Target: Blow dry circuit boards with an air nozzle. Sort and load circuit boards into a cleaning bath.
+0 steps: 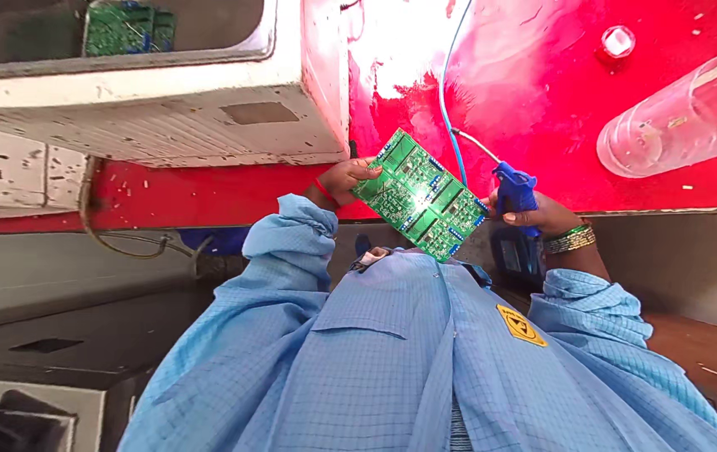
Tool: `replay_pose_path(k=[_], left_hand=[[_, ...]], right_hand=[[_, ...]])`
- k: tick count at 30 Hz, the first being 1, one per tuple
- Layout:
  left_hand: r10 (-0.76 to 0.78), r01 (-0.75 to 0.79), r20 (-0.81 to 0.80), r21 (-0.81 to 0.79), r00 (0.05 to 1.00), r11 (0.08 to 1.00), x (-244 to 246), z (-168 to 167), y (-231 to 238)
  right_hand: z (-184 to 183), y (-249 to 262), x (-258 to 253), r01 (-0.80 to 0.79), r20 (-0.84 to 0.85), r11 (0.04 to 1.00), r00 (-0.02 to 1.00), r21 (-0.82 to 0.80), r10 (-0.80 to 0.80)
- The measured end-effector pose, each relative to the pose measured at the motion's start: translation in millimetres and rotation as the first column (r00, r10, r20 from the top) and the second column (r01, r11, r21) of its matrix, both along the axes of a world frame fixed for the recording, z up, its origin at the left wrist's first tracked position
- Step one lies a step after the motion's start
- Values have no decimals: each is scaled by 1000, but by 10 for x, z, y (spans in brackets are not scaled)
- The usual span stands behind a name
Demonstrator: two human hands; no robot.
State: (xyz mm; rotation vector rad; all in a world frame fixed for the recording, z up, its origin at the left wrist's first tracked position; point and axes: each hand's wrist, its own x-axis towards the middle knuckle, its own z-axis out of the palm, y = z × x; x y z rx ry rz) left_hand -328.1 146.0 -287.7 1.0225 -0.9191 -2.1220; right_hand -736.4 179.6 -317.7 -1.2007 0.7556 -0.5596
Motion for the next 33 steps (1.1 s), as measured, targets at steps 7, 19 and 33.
replay_pose_path(k=[7, 19, 33], left_hand=[[341, -341, -221, 37, 914, 939, -272, -356, 327], [42, -42, 0, 161, 999, 986, -677, -391, 730], [483, -520, 202, 213, 852, 827, -772, -313, 496]], right_hand=[[-144, 129, -63, 90, -16, 993, 996, 78, -89], [-260, 404, 34, 239, -59, 964, 971, 119, -234], [-70, 452, 715, 249, -143, 968, 959, 12, -245]])
